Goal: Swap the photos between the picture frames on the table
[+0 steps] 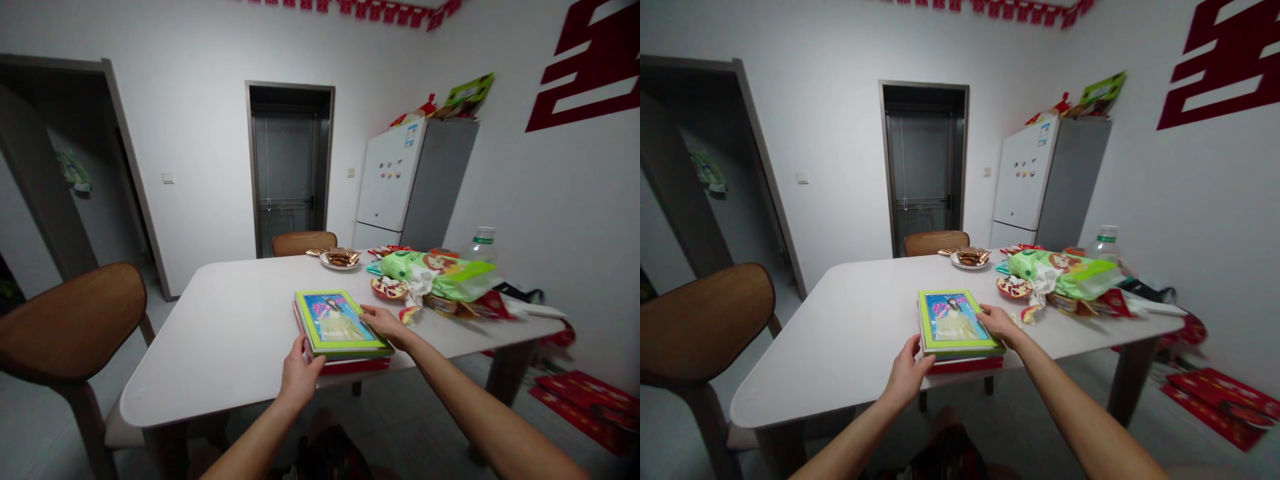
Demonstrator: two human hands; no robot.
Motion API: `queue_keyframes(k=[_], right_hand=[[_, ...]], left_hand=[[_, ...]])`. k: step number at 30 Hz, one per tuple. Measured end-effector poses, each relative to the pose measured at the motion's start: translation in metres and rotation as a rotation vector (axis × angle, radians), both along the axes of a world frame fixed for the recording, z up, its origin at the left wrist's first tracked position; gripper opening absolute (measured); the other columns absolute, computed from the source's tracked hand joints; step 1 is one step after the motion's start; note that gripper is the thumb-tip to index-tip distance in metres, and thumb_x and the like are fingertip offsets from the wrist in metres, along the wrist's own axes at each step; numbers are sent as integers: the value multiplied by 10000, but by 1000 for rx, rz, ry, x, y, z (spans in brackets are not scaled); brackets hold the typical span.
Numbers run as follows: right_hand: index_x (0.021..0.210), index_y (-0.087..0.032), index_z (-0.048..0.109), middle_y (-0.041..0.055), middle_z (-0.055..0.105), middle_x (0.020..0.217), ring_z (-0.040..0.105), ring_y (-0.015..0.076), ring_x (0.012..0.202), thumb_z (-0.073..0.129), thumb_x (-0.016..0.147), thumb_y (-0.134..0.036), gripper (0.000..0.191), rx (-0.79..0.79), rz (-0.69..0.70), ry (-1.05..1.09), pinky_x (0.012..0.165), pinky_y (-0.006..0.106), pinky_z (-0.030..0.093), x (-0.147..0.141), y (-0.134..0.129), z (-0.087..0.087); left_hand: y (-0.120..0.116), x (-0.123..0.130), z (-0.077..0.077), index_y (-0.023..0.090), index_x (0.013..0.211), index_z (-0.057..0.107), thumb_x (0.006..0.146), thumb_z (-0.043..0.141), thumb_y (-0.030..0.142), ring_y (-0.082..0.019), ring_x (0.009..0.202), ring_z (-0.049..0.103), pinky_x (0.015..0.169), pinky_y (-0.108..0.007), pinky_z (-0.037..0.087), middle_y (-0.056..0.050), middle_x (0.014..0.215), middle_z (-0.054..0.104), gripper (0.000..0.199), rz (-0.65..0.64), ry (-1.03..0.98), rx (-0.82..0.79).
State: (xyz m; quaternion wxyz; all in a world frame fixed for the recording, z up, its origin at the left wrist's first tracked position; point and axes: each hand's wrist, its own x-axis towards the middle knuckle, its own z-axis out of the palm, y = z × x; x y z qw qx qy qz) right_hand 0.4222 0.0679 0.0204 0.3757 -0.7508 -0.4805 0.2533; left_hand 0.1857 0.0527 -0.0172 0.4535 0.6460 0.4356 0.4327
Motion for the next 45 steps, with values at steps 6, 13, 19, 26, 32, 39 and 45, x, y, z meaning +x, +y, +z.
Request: queue_keyframes(k=[6,13,19,26,32,39,45], right_hand=[[1021,-119,581,76,649,911,595,160,743,482,716,-347,394,-11,100,302,597,235,437,-7,-29,-19],[947,-135,584,63,614,936,571,177,784,506,759,-304,264,208,111,326,645,270,454,-104,-2,-2],[1076,-151,489,57,507,1084,519,178,917,465,811,-317,313,273,147,310,758,362,450,-174,47,5],[1070,-142,492,52,512,1071,520,187,915,465,810,-326,319,287,173,261,760,368,449,-199,91,2],[1106,-156,483,71,551,1013,527,167,899,466,800,-272,327,300,105,166,800,339,416,-188,103,1],[1332,-173,178,-79,494,530,389,72,432,385,664,-175,699,649,375,462,462,197,361,-219,54,48],[1333,-270,140,-106,385,458,295,62,403,408,618,-156,772,787,674,830,409,176,277,-248,2,102]], left_hand=[[-1,-6,-13,191,1085,483,558,618,108,-227,930,565,799,-299,419,-77,995,627,550,-52,-47,-90],[33,-59,-3,219,936,552,541,578,42,-213,873,585,775,-281,420,-31,889,661,433,155,-31,-65],[82,-122,7,193,870,571,529,570,28,-219,887,577,769,-280,415,-46,885,660,378,308,25,-67],[109,-148,12,179,840,578,527,576,24,-223,870,580,751,-283,412,-54,854,662,350,415,36,-77],[101,-162,20,167,938,550,521,584,31,-189,747,588,690,-267,409,-23,715,635,439,498,-37,-70],[71,-142,84,178,1209,339,613,529,113,-76,500,468,542,-194,360,85,559,485,629,420,-249,76],[15,-108,154,251,1311,119,586,558,126,-57,466,435,490,-178,331,107,533,465,856,-242,-647,226]])
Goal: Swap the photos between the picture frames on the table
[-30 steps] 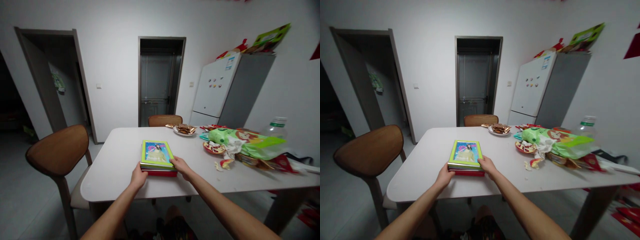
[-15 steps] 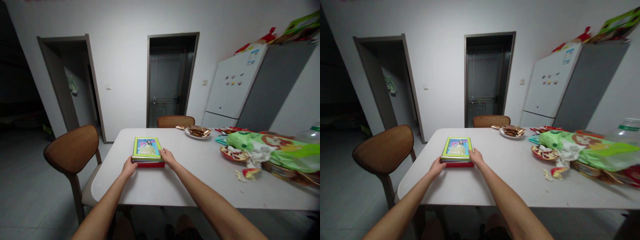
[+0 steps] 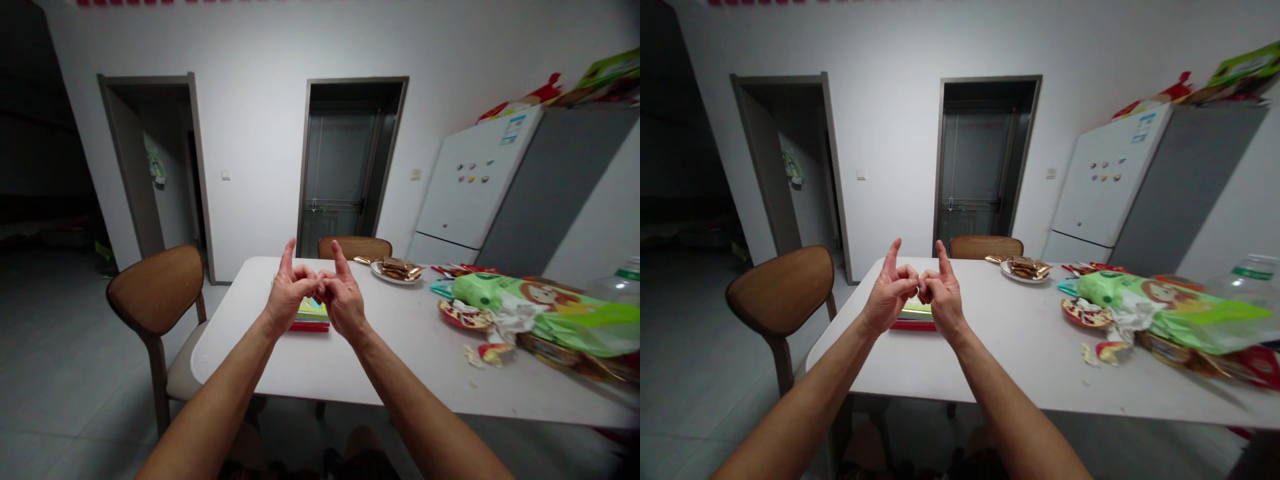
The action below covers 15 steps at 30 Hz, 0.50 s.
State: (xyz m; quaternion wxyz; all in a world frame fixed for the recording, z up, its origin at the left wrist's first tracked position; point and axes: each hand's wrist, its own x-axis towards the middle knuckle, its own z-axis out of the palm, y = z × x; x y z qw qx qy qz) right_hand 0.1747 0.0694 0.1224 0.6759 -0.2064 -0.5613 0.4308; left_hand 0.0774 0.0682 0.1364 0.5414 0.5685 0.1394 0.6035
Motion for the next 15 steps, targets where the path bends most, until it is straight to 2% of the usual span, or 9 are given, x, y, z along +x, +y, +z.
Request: queue_keyframes(k=[2,4,9,11,13,15], right_hand=[[1331,-274,149,-105,366,450,285,63,405,413,614,-147,774,-14,27,32,409,178,269,0,-5,3],[1329,-274,157,-106,358,446,271,62,402,414,609,-140,776,-33,49,49,401,175,253,2,-6,0],[1328,-256,155,-115,379,442,281,54,390,427,613,-140,774,-113,54,76,399,170,245,3,0,-17],[1304,-227,221,-116,401,436,296,51,373,449,614,-154,730,-221,42,97,391,169,244,2,5,-29],[1176,-176,410,-91,451,452,324,47,357,468,628,-200,551,-398,63,119,377,171,241,2,12,-43],[865,-132,560,-47,487,460,354,49,344,463,674,-304,275,-578,88,129,360,177,235,2,18,-53]], left_hand=[[-8,2,4,251,1314,107,576,561,122,-62,471,443,486,-181,335,110,526,462,876,-47,-9,-19],[-9,2,1,257,1313,109,576,561,116,-64,483,452,495,-185,344,110,531,460,876,-67,-9,-38],[1,2,-20,272,1296,156,589,587,114,-72,500,479,505,-192,353,102,549,492,842,-81,-21,-70],[8,1,-31,258,1246,265,572,637,146,-61,485,473,494,-178,339,101,545,506,778,-41,-14,-178],[15,-2,-43,192,1080,452,572,677,249,-45,449,451,463,-159,314,85,527,520,558,-5,16,-332],[23,-5,-54,130,779,546,604,640,431,-33,381,404,404,-151,266,58,460,504,360,-2,64,-453]])
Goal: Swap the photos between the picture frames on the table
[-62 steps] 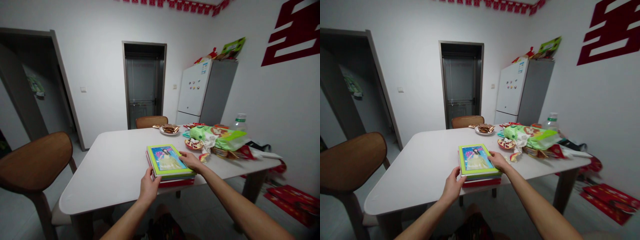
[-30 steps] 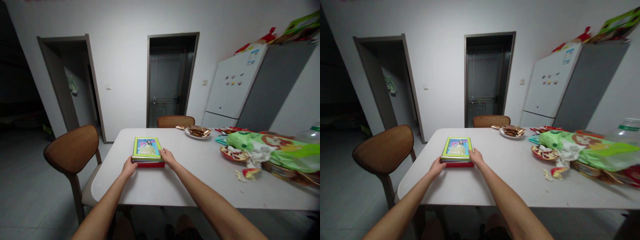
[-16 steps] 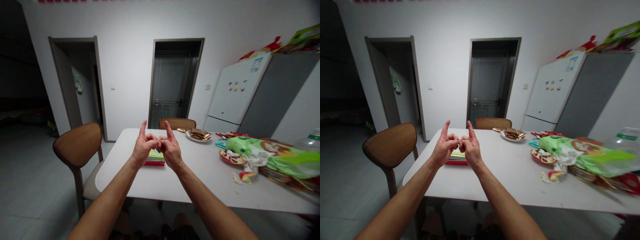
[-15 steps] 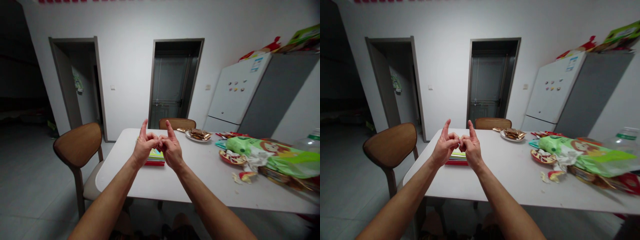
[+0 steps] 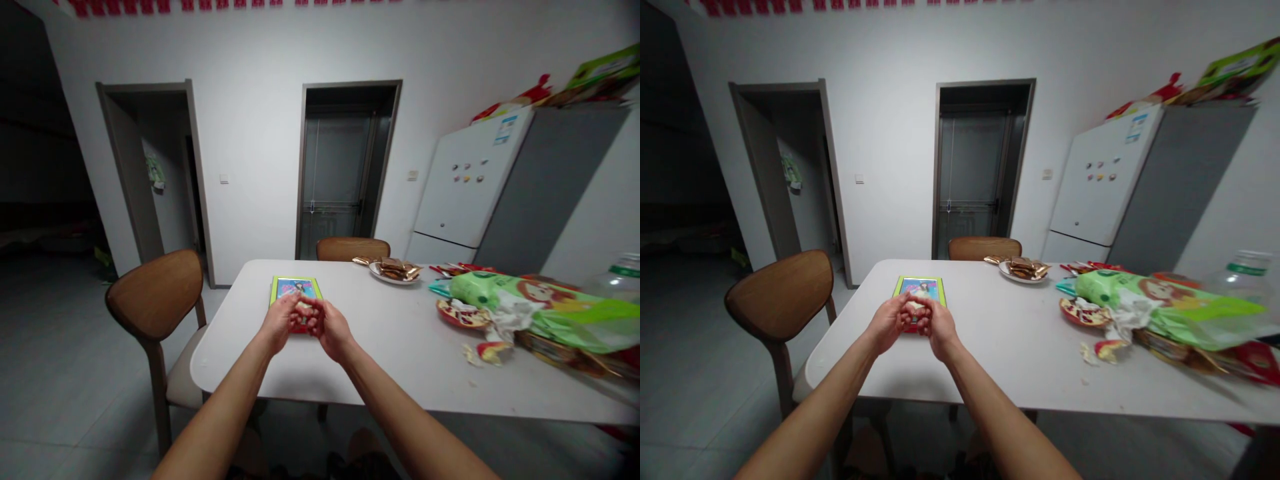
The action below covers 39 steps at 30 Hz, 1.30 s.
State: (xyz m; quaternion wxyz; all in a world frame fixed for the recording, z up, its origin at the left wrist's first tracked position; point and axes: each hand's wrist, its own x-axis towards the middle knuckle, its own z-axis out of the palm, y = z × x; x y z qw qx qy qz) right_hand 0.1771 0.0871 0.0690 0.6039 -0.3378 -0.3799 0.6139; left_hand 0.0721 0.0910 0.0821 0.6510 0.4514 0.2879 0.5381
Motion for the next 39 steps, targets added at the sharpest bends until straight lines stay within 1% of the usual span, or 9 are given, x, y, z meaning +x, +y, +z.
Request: queue_keyframes(k=[4,8,13,16,19,24,30,33,39], right_hand=[[436,-171,391,-50,349,321,254,42,273,347,739,-559,494,-104,53,-58,318,182,163,1,5,0],[396,-190,302,-63,270,290,171,38,261,245,717,-672,582,-88,199,-122,314,180,99,-3,3,16],[414,-199,305,-61,284,318,202,51,277,212,709,-688,578,-12,138,-337,325,196,148,-10,10,13],[504,-177,456,-11,475,457,392,84,397,323,754,-556,473,160,-108,-709,420,220,305,-8,27,-6],[804,-169,591,51,608,841,521,152,754,532,691,-325,202,345,-370,-1258,656,264,374,2,47,-30],[962,-232,580,63,563,967,467,213,919,557,694,-236,269,456,-343,-1790,736,328,331,16,51,-54],[898,-200,595,57,560,871,482,187,847,589,676,-280,237,628,-209,-1651,751,315,349,15,7,-52],[965,-182,577,86,550,988,467,210,955,560,680,-309,313,591,-293,-1395,840,357,347,21,-7,-47],[1259,-258,322,67,432,1241,458,204,1064,412,740,-511,584,121,-377,-588,816,353,406,45,-34,-26]], left_hand=[[6,-4,-7,155,455,421,642,382,703,-33,282,304,333,-164,160,44,325,396,580,-50,44,-89],[1,-4,5,164,419,400,623,235,778,-35,278,287,331,-175,148,27,337,409,667,-119,26,-58],[-2,-7,7,161,409,393,632,232,771,-36,296,296,339,-171,162,26,343,402,669,-104,9,-72],[3,-11,-10,143,458,439,673,314,713,-32,312,334,346,-151,179,30,360,420,622,-12,27,-186],[10,-14,-37,126,553,494,721,421,596,-28,312,356,351,-139,216,30,402,469,505,44,58,-280],[19,-15,-77,123,700,523,749,543,326,-72,410,501,407,-162,349,-3,529,564,210,144,60,-362],[17,1,-87,148,897,535,754,501,190,-130,724,604,661,-240,467,-39,820,639,153,310,-76,-211],[-1,10,-81,142,924,547,706,536,149,-150,809,597,731,-240,452,-35,875,644,218,376,-89,-111],[-67,9,-57,174,1010,558,744,495,182,-168,855,582,769,-269,454,-29,958,638,274,281,364,368]])
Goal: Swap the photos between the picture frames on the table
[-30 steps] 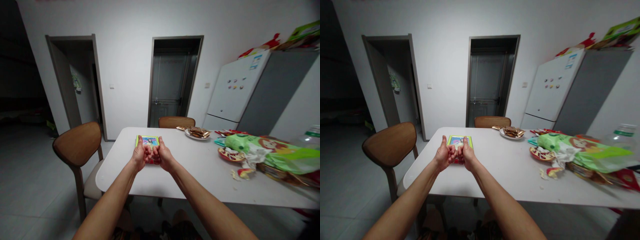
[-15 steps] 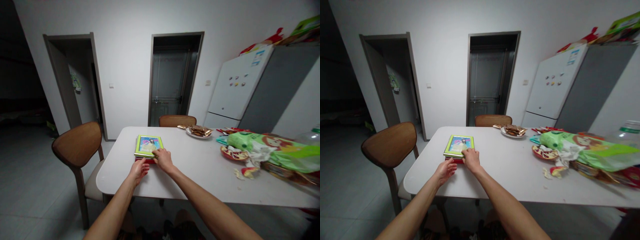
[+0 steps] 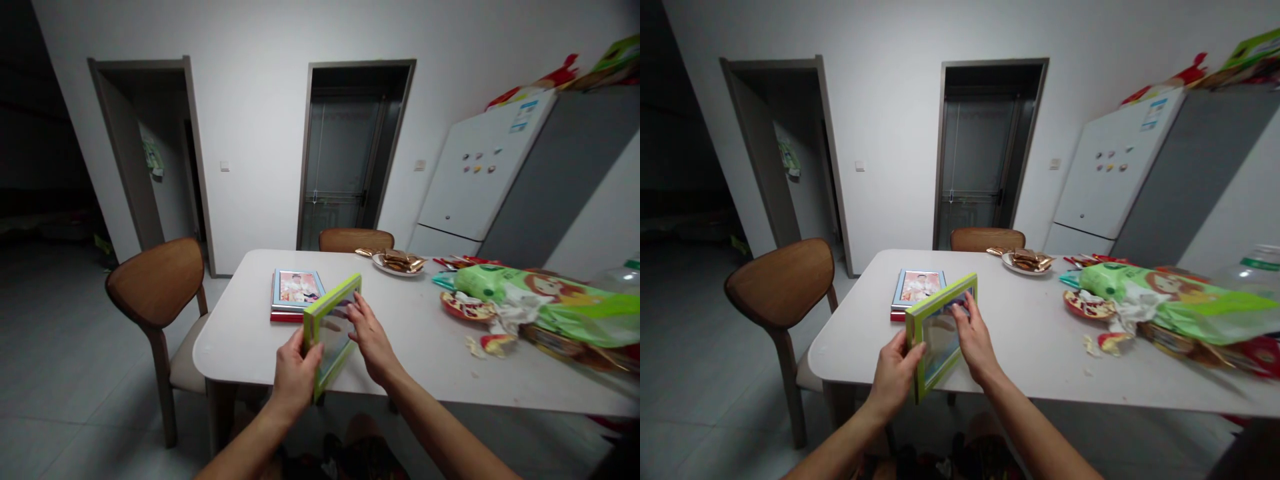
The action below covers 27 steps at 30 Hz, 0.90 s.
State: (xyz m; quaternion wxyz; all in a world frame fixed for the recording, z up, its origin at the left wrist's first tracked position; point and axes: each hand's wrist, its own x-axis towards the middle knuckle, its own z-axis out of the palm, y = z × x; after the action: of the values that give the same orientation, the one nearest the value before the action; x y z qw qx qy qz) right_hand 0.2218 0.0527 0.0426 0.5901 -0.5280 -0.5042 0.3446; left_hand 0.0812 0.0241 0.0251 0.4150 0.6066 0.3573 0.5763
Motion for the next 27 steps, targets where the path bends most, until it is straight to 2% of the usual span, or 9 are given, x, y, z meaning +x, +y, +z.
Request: queue_keyframes(k=[4,6,9,11,14,18,20,22,27], right_hand=[[1261,-280,289,53,525,1145,554,195,929,428,733,-503,589,-71,116,400,673,309,469,7,-25,3],[1232,-238,331,52,598,1023,590,186,839,491,708,-418,576,-121,163,464,650,291,474,7,-31,-4],[1151,-185,413,44,647,883,612,176,705,528,656,-280,517,-224,253,408,597,270,472,7,-28,-21],[1097,-151,460,49,657,838,608,164,642,515,631,-224,475,-255,291,279,559,250,461,8,-21,-35],[1051,-119,504,52,659,813,594,148,631,479,605,-167,450,-248,248,-30,553,229,449,10,-7,-56],[1087,-108,514,87,612,990,564,170,858,455,602,-141,490,-174,79,-507,779,267,418,13,9,-75],[1113,-91,509,113,577,1049,521,187,957,459,617,-154,502,-160,10,-700,866,284,363,13,13,-80],[1096,-94,532,119,574,1033,501,196,974,462,630,-161,477,-143,-4,-849,884,287,340,13,16,-82],[1048,-117,575,115,559,1020,484,204,957,464,644,-160,421,-82,-10,-1014,878,289,332,12,18,-84]], left_hand=[[-32,-7,1,161,1133,485,706,473,99,-191,1028,509,920,-327,383,-68,1143,556,432,0,513,358],[-40,-10,-6,141,1137,481,675,475,74,-217,1061,481,942,-369,368,-89,1175,531,466,7,734,464],[-45,-13,-19,174,1134,481,654,493,76,-239,1052,466,906,-394,405,-59,1177,531,490,33,952,488],[-45,-13,-28,210,1120,483,654,515,106,-241,1029,464,877,-390,426,-28,1163,540,479,42,1020,484],[-43,-11,-40,242,1070,500,661,543,167,-233,975,474,874,-399,416,-4,1123,558,418,41,1083,485],[-34,-9,-53,247,1056,494,676,545,198,-216,968,471,942,-432,334,-1,1109,558,387,49,1137,503],[-29,-8,-57,243,1072,485,684,537,193,-211,980,467,946,-424,327,-8,1116,554,395,52,1153,513],[-26,-8,-60,238,1074,487,696,525,191,-210,974,472,928,-413,345,-17,1113,556,382,51,1165,519],[-27,-6,-59,211,1064,505,674,526,143,-222,984,470,882,-374,387,-44,1124,551,396,6,1157,478]])
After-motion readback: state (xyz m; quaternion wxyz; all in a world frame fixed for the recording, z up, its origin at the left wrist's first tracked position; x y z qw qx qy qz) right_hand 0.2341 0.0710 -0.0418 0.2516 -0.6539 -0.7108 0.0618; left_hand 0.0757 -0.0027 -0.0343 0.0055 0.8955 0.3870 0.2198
